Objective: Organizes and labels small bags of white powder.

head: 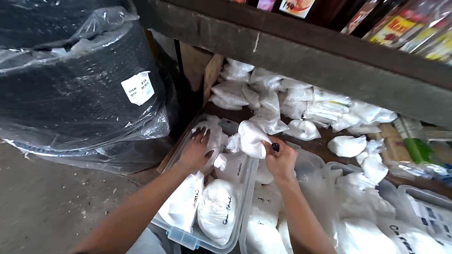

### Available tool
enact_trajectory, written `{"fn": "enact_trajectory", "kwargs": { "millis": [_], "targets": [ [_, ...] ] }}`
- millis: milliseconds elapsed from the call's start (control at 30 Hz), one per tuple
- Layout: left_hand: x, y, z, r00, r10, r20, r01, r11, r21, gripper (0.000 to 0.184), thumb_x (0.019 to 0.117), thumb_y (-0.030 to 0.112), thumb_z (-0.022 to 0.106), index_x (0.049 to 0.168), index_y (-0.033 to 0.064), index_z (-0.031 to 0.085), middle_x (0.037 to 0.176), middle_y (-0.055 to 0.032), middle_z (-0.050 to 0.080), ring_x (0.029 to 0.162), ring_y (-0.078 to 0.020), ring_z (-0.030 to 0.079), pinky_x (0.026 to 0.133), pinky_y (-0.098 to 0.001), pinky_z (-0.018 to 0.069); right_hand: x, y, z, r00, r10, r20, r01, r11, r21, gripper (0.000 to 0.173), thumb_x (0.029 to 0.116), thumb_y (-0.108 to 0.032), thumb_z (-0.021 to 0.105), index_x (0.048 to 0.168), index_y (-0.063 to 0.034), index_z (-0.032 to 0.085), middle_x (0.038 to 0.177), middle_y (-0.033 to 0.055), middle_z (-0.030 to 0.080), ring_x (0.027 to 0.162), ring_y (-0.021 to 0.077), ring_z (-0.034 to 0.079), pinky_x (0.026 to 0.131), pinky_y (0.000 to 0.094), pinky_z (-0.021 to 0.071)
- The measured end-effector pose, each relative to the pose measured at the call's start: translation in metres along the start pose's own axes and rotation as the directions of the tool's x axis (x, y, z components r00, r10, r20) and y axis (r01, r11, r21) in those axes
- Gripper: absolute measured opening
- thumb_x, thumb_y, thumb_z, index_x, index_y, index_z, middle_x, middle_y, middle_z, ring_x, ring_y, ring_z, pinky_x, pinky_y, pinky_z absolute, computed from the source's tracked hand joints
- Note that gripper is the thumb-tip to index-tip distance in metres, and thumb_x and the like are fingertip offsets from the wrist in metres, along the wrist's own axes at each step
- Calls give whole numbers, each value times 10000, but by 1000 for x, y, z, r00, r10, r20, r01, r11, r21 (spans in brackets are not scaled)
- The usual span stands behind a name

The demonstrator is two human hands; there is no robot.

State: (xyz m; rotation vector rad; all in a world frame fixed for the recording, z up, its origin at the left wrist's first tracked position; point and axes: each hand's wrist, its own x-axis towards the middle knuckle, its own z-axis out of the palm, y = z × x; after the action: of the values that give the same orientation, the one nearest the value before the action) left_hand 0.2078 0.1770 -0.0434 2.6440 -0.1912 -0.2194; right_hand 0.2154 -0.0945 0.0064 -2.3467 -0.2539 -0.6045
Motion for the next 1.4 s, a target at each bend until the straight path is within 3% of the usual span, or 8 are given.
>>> {"fn": "enact_trajectory", "kwargs": {
  "millis": [167,400,600,833,1000,1133,1233,1400],
  "targets": [
    [64,-20,30,998,-25,65,18,994,111,1081,794,593,812,1652,309,217,1703,-267,20,1571,-472,1,1245,-645,105,-11,2,-22,998,-25,-60,27,999,27,190,906,-108,682,997,34,769,872,171,750,754,193,721,723,333,584],
    [72,-17,-11,969,-228,-96,177,910,-375,494,960,91,678,1438,48,559,1353,-290,607,1256,-465,588,1044,-658,453,-61,36,-85,998,-15,-55,7,990,-139,219,903,-126,663,980,55,758,848,183,729,728,221,698,686,342,567],
    [13,-6,-24,924,-298,240,223,-91,-971,430,1099,423,414,1371,111,529,1123,-100,703,998,-216,709,860,-417,604,-142,81,-76,990,86,115,-40,936,-349,253,814,-16,651,1029,59,763,908,268,721,760,454,719,644,629,560],
    [-33,51,-21,932,-61,358,309,-382,-871,660,1089,566,146,1313,92,547,1090,-150,722,980,-285,730,807,-477,625,-132,33,-97,905,327,273,-297,944,-144,366,905,-258,763,1141,22,753,1010,211,746,802,332,711,745,531,577],
    [-58,127,-9,957,-27,289,290,66,-955,573,1127,434,155,1435,40,434,1202,-118,670,1071,-170,684,916,-375,591,-109,-23,-89,829,407,384,-553,699,452,390,1064,-297,509,1274,-7,665,1034,27,754,567,-1,592,492,175,502],
    [-94,160,40,905,406,-130,-412,754,-511,580,909,136,674,1457,-4,543,1573,-244,431,1487,-362,390,1222,-556,306,-113,-21,-88,555,474,684,-802,87,590,683,1051,-626,154,1103,-112,601,827,13,734,532,59,629,419,197,476],
    [-122,167,85,720,682,-126,-694,707,-135,855,838,542,732,1529,103,488,1599,-319,344,1504,-534,265,1129,-819,169,-132,-4,-85,561,474,679,-742,-76,666,408,1103,-365,360,1196,-49,602,943,62,754,848,126,743,768,316,636],
    [-128,130,92,719,688,-103,-673,651,-352,442,968,453,666,1299,165,717,1569,-174,477,1513,-432,325,1231,-645,239,-152,26,-94,573,568,591,-796,214,567,286,901,-63,663,1169,32,641,922,83,746,813,144,729,786,338,632]
  ]
}}
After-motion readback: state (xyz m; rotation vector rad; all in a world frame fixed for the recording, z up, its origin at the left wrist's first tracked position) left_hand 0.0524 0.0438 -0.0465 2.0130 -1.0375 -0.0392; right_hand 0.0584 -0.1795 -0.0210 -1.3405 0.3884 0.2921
